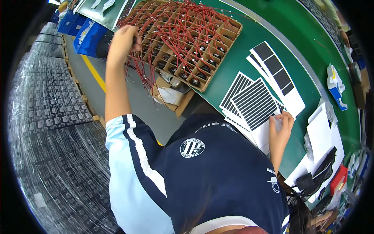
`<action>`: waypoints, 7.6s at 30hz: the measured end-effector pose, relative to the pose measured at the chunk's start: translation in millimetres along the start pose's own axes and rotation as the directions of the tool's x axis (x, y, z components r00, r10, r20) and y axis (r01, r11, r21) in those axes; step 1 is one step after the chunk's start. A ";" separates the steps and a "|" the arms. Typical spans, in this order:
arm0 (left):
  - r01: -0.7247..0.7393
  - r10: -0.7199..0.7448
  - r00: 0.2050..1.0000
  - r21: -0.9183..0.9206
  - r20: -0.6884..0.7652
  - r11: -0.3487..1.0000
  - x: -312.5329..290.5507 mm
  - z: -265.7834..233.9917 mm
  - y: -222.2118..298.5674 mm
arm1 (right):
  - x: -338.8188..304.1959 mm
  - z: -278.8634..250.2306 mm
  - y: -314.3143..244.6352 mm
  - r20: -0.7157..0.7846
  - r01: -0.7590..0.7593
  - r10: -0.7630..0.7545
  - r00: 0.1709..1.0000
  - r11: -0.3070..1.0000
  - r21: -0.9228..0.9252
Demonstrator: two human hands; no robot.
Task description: Assembling small circular electronic components by attaching adhesive stickers and red wires at an assembly line station.
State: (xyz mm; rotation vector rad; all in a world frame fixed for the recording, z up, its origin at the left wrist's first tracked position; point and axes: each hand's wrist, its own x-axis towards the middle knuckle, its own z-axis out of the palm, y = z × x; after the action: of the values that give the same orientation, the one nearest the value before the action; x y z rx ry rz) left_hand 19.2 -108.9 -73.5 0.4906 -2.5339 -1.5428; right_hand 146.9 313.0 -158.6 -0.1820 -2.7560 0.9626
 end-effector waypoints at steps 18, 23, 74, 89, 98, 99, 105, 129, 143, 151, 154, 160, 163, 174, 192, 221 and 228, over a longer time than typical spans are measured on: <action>-0.265 0.594 0.757 -0.702 0.272 0.661 -109.1 136.1 64.6 | -2.4 -19.0 -14.6 0.133 -0.074 0.057 0.989 0.989 0.125; -0.164 0.517 0.588 -0.534 0.622 0.829 -145.4 259.9 3.0 | -2.1 -20.7 28.4 0.163 -0.141 0.061 0.985 0.829 0.541; 0.547 0.472 0.206 -0.501 0.857 0.670 -126.5 201.8 60.3 | 29.5 -65.4 -40.3 0.276 -0.167 -0.181 0.944 0.460 0.872; 0.612 0.301 0.386 -0.486 0.872 0.624 -144.3 217.1 66.1 | 26.3 -44.1 -44.2 0.316 -0.254 -0.123 0.941 0.360 0.897; 0.489 0.287 0.453 -0.504 0.844 0.711 -144.6 218.0 65.0 | 26.8 -40.0 -46.3 0.281 -0.226 -0.052 0.958 0.463 0.857; 0.489 0.287 0.452 -0.504 0.845 0.712 -143.9 218.4 63.7 | 26.5 -39.0 -47.2 0.236 -0.190 -0.024 0.972 0.518 0.834; 0.594 0.258 0.425 -0.482 0.868 0.644 -145.8 218.1 66.3 | 30.3 -41.8 -40.4 0.309 -0.179 -0.013 0.951 0.791 0.585; 0.529 0.307 0.450 -0.527 0.839 0.665 -145.6 220.5 63.9 | 34.6 -39.3 -34.9 0.322 -0.136 -0.149 0.935 0.690 0.711; 0.620 0.227 0.393 -0.439 0.891 0.650 -145.6 217.8 70.2 | 31.1 -36.2 -37.2 0.296 -0.170 -0.083 0.951 0.662 0.730; 0.371 0.281 0.478 -0.482 0.832 0.794 -143.8 216.0 73.1 | 32.3 -39.1 -32.6 0.286 -0.059 -0.157 0.945 0.780 0.623; 0.260 0.259 0.491 -0.424 0.832 0.868 -139.7 216.5 74.2 | 32.1 -39.4 -33.2 0.226 0.037 -0.223 0.948 0.784 0.620; 0.374 0.216 0.593 -0.503 0.775 0.779 -143.5 220.5 67.9 | 34.9 -36.9 -34.5 0.195 0.042 -0.214 0.957 0.769 0.638; 0.430 0.216 0.529 -0.479 0.821 0.766 -140.7 218.3 66.3 | 34.5 -35.0 -35.2 0.210 -0.007 -0.181 0.961 0.741 0.671; 0.406 0.279 0.481 -0.494 0.831 0.769 -142.1 219.5 71.7 | 34.2 -35.2 -30.6 0.211 0.025 -0.195 0.958 0.788 0.616; 0.364 0.320 0.604 -0.610 0.730 0.704 -146.6 227.5 64.1 | 32.6 -39.0 -31.7 0.306 -0.148 -0.047 0.951 0.798 0.584; 0.465 0.317 0.525 -0.578 0.790 0.671 -139.4 230.2 57.1 | 33.2 -35.1 -28.8 0.196 -0.032 -0.124 0.973 0.765 0.643; 0.459 0.322 0.546 -0.598 0.773 0.657 -141.9 227.4 53.4 | 33.6 -35.6 -26.5 0.228 -0.030 -0.168 0.959 0.741 0.671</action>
State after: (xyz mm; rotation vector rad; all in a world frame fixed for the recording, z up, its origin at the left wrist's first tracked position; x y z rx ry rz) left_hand 77.7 153.1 -124.9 -0.4215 -1.8401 -3.2465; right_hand 121.8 320.0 -109.4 0.1939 -2.3941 2.0100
